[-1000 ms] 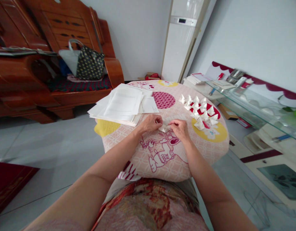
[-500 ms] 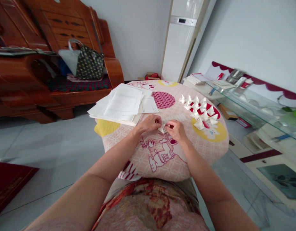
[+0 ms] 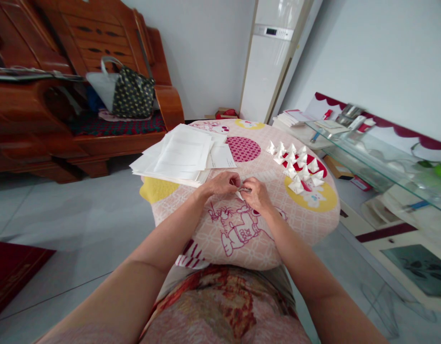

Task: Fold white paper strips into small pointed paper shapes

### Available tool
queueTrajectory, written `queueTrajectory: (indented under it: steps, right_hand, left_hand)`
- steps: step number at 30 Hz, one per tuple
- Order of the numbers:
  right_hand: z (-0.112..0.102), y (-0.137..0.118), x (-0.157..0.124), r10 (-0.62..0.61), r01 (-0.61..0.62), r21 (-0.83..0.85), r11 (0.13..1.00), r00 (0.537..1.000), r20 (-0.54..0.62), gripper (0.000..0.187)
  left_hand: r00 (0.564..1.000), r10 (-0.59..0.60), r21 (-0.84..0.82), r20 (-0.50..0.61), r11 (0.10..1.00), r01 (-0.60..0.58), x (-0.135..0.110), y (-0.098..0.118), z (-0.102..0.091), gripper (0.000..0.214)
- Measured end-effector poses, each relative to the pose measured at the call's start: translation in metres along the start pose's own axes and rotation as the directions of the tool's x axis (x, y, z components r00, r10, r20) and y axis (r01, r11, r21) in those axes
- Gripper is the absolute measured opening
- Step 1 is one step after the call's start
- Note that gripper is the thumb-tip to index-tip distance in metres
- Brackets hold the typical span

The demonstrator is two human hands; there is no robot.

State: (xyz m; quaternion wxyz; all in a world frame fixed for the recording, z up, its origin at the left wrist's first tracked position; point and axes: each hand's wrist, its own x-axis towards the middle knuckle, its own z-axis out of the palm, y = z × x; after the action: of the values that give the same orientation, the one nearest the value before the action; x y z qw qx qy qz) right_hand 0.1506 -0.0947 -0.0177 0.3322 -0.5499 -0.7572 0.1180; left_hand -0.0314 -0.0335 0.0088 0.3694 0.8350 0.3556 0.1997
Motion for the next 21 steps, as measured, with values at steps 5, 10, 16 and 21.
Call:
queueTrajectory:
  steps: [5, 10, 16, 21]
  right_hand:
    - [0.002, 0.001, 0.000, 0.027, -0.027, -0.011, 1.000, 1.000, 0.015, 0.017]
    - [0.001, 0.002, -0.001, 0.038, -0.038, -0.005, 0.999, 0.999, 0.015, 0.018]
    - [-0.002, 0.003, -0.001, 0.049, -0.048, -0.039, 0.998, 0.999, 0.013, 0.021]
    - [-0.001, 0.004, -0.001, 0.046, -0.045, -0.078, 0.996, 0.999, 0.012, 0.022]
  left_hand:
    - [0.994, 0.081, -0.075, 0.070, 0.994, -0.075, 0.001, -0.002, -0.001, 0.013]
    - [0.997, 0.069, 0.022, 0.039, 0.997, -0.070, 0.000, 0.000, 0.000, 0.017]
    - [1.000, 0.011, 0.122, -0.018, 0.992, -0.008, 0.000, 0.000, 0.002, 0.014]
    - [0.992, -0.013, 0.190, -0.128, 0.981, 0.038, 0.001, 0.003, 0.010, 0.028]
